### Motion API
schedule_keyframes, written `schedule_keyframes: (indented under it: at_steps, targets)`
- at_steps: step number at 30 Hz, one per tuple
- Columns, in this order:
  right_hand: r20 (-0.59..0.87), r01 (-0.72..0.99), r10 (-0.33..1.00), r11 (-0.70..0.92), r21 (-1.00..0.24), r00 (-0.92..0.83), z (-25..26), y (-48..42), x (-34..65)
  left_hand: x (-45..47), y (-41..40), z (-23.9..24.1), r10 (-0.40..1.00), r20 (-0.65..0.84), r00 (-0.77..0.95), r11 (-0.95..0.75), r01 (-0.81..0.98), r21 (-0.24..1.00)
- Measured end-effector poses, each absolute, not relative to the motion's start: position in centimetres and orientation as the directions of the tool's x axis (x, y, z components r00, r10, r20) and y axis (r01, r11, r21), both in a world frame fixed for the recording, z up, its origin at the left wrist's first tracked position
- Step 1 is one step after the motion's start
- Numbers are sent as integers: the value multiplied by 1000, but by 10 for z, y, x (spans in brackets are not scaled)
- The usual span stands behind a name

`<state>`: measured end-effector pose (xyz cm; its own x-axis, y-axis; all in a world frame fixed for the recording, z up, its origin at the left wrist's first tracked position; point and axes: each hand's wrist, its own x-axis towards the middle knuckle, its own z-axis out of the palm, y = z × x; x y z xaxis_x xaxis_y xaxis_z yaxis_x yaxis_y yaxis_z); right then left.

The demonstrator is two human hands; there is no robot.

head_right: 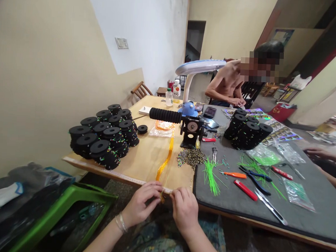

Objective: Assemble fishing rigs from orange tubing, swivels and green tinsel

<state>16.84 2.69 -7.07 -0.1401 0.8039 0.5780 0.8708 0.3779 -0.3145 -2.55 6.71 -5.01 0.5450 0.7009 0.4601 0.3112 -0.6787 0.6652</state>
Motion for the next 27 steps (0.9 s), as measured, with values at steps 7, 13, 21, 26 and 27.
schedule_keyframes:
  at_steps: [7,13,21,26,27]
  targets:
    - [554,832,827,373,-412,-96,-68,28,174,-23,66,-45,743,427,516,-629,319,709]
    - [582,846,799,410,-341,-153,-64,23,180,-21,65,-43,767,412,492,-600,320,733]
    - [615,872,776,390,-295,-139,-68,21,178,-16,62,-41,801,416,431,-566,317,761]
    - [629,842,761,439,-314,-162,-69,24,174,-18,58,-42,799,426,425,-571,312,759]
    - [630,839,758,446,-313,-168,-69,24,173,-18,58,-42,799,428,422,-571,311,760]
